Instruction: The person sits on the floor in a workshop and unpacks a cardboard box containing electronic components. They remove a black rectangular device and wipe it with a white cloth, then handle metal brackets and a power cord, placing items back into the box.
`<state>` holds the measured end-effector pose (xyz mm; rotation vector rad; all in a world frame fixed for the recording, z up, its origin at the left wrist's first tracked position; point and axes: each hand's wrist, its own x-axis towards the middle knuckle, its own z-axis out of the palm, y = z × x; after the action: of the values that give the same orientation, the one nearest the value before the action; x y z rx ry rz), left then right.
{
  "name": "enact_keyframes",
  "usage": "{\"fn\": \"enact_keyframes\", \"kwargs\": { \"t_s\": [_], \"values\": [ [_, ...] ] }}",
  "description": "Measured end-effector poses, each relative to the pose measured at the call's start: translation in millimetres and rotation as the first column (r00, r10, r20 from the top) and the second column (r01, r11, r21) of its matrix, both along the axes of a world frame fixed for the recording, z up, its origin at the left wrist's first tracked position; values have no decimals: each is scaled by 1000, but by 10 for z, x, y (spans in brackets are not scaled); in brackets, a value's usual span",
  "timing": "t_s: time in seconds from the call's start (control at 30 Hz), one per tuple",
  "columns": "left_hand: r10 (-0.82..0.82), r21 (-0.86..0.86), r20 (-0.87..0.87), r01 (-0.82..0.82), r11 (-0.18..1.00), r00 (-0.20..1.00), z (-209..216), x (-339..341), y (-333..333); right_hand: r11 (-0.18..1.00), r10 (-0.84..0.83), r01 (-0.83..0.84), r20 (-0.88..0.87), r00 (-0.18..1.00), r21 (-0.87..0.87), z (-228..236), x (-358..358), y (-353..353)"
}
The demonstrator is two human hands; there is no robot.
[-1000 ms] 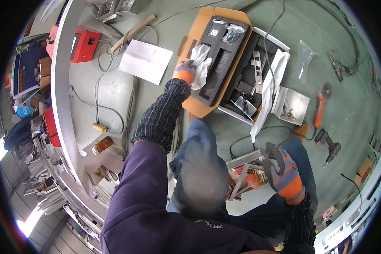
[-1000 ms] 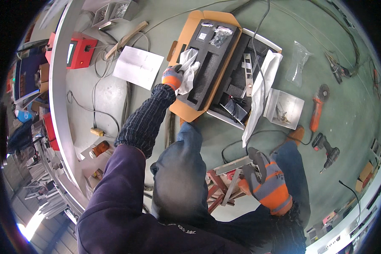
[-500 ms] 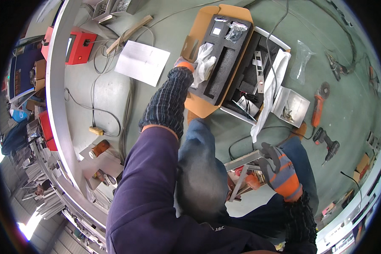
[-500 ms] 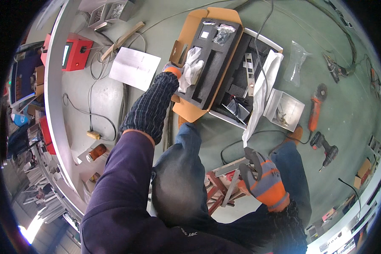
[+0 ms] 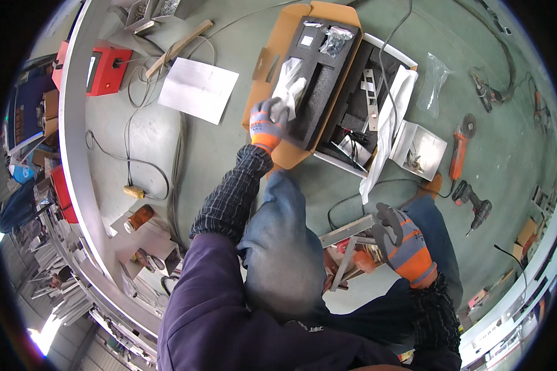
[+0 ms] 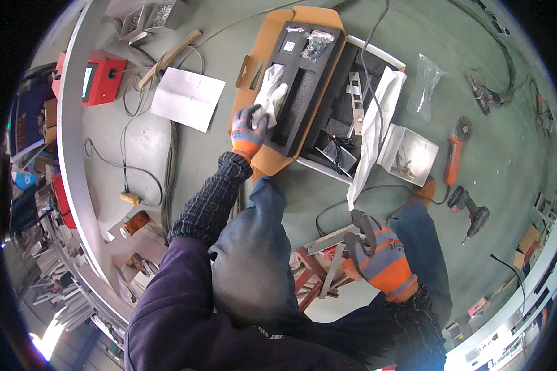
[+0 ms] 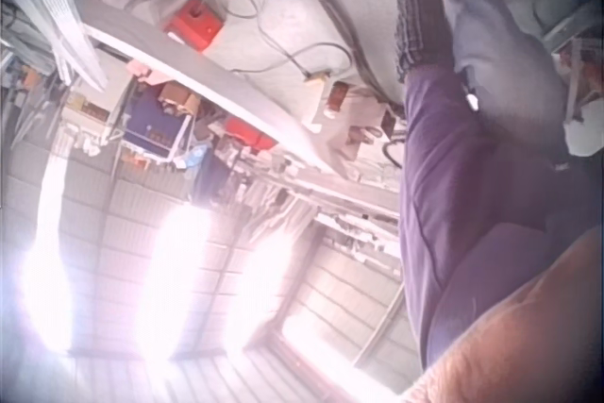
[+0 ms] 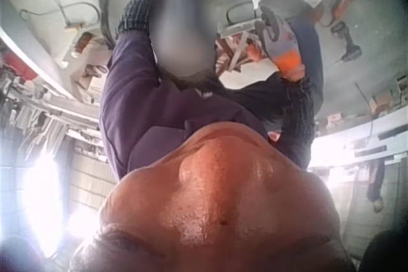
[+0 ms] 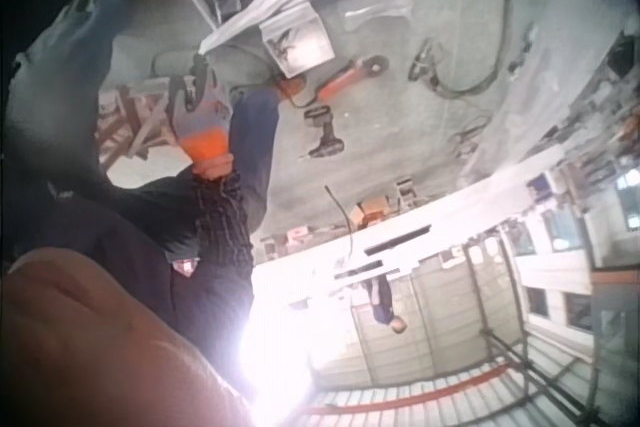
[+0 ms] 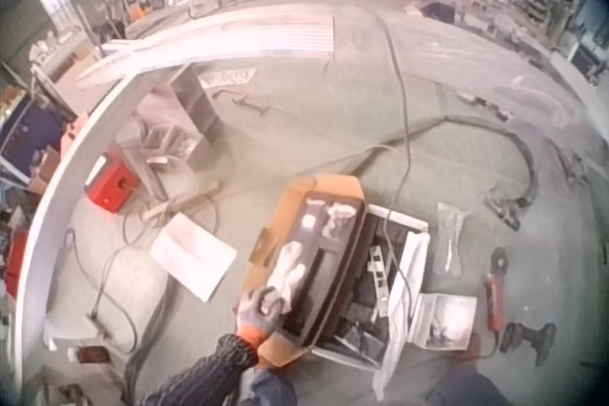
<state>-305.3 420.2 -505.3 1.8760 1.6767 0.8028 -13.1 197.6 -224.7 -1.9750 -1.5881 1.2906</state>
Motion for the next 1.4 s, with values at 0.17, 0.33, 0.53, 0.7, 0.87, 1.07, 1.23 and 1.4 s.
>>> {"fn": "enact_keyframes", "kwargs": {
  "t_s": [0.17, 0.33, 0.53, 0.7, 0.87, 1.07, 1.23, 1.4],
  "values": [
    [14, -315, -395, -150, 937, 919, -278, -227, -44, 997, 69, -69, -4, 998, -35, -9, 9, -34],
    [-362, -449, -517, 114, 886, 776, -62, -8, 164, 998, 36, -36, 9, 999, -47, 78, 26, 17],
    [-466, -683, -485, 12, 730, 740, 30, 61, 126, 994, 26, -28, -24, 999, -106, 118, -9, 26],
    [-317, -645, -491, -94, 759, 811, 388, 143, 86, 981, 19, -17, 9, 1000, -193, 250, 68, 90],
    [-445, -431, -123, 355, 829, 887, 1199, 936, -7, 999, 34, -32, 89, 995, -31, 228, 105, -69],
    [-556, -811, -7, 321, 490, 831, 964, 2644, -317, 994, 37, -33, 40, 998, -103, 208, 181, -176],
    [-829, -671, -113, 573, 471, 548, -143, 2700, -116, 992, 64, -55, 74, 995, -117, 283, 256, -99],
    [-398, -849, 121, 303, 433, 909, 1276, 2385, -194, 997, -55, 67, 228, 972, -45, 452, 616, -193]
  ]
}}
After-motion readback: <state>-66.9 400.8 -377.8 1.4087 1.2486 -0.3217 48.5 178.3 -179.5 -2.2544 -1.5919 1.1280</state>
